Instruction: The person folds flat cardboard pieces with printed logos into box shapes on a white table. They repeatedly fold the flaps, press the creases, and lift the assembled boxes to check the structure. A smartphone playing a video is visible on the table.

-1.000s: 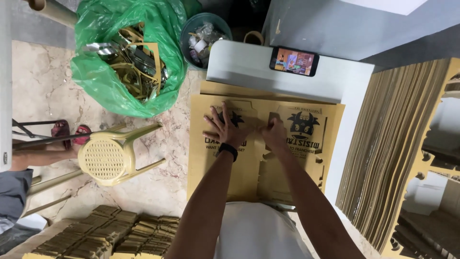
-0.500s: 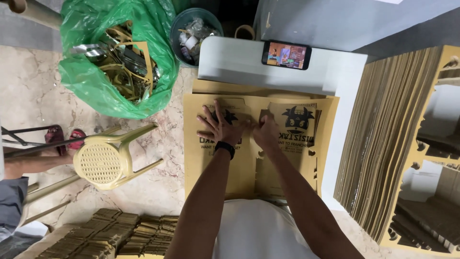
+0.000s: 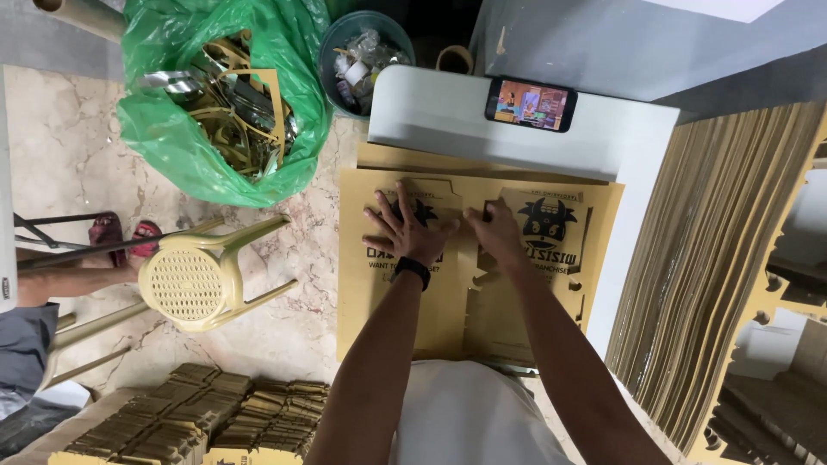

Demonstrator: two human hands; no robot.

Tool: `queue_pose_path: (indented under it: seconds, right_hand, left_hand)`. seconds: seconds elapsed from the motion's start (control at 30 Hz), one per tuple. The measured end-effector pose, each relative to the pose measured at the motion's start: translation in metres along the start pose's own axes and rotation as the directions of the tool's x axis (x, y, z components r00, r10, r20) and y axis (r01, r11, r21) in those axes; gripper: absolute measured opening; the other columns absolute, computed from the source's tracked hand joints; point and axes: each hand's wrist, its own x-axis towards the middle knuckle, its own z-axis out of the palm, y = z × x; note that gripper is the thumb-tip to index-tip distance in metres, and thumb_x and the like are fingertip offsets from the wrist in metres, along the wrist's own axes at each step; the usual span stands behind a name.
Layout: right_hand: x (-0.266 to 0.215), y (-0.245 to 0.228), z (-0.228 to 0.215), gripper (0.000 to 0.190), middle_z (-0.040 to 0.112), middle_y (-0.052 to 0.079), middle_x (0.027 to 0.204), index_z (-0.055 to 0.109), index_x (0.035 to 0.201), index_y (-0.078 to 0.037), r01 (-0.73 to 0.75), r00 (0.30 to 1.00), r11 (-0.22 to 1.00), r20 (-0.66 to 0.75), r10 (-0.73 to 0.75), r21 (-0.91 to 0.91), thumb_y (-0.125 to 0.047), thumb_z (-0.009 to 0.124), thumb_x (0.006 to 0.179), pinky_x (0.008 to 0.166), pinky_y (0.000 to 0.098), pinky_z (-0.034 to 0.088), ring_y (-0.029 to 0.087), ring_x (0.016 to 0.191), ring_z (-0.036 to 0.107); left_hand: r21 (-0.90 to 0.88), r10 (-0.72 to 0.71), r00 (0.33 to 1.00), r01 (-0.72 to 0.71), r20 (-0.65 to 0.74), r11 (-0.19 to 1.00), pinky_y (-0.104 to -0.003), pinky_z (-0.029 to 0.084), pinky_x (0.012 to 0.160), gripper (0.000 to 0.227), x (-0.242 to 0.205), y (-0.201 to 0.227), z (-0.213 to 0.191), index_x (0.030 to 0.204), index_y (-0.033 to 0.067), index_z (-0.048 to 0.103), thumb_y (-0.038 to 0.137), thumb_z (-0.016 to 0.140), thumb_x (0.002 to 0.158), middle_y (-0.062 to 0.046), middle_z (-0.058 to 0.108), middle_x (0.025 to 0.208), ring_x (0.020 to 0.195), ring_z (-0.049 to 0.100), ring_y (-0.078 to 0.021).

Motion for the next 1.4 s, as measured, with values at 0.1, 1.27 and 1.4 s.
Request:
queue_pose_path:
  seconds: [0.1, 1.27, 1.4]
  right_hand:
    - [-0.015, -0.021, 0.006, 0.093, 0.044, 0.036, 0.149, 0.045, 0.151, 0.004, -0.026, 1.000, 1.000, -0.015, 0.026, -0.001, -0.059, 0.075, 0.089, 0.102, 0.0516, 0.048, 0.045, 0.136, 0.048]
    - [-0.101, -0.062, 0.004, 0.105, -0.002, 0.023, 0.171, 0.004, 0.168, -0.010, 0.049, 0.945, 0.871, 0.260, -0.199, 0.488, -0.020, 0.077, 0.092, 0.120, 0.0628, -0.009, 0.041, 0.156, -0.012]
    - [-0.113, -0.079, 0.000, 0.075, 0.041, 0.010, 0.140, 0.042, 0.150, -0.009, -0.091, 0.965, 0.841, 0.256, -0.057, 0.534, -0.019, 0.081, 0.085, 0.112, 0.0519, 0.025, 0.031, 0.136, 0.036]
  left_hand:
    - [-0.003, 0.005, 1.000, -0.005, -0.001, 1.000, -0.077, -0.018, 0.110, 0.124, 0.001, 0.002, -0.001, 0.163, 0.0384, -0.016, 0.052, 0.077, 0.082, -0.010, -0.027, 0.169, 0.151, -0.030, -0.0418]
    - [0.134, 0.305, 0.940, -0.325, 0.152, 0.936, -0.078, -0.013, 0.112, 0.123, -0.009, -0.063, 0.008, 0.165, 0.0411, -0.006, 0.044, 0.082, 0.078, -0.012, -0.030, 0.168, 0.150, -0.029, -0.0470]
    - [0.404, 0.417, 0.874, -0.486, 0.251, 0.775, -0.080, -0.002, 0.113, 0.144, -0.036, -0.065, 0.014, 0.163, 0.0440, -0.009, 0.055, 0.093, 0.063, -0.009, -0.026, 0.169, 0.152, -0.024, -0.0445]
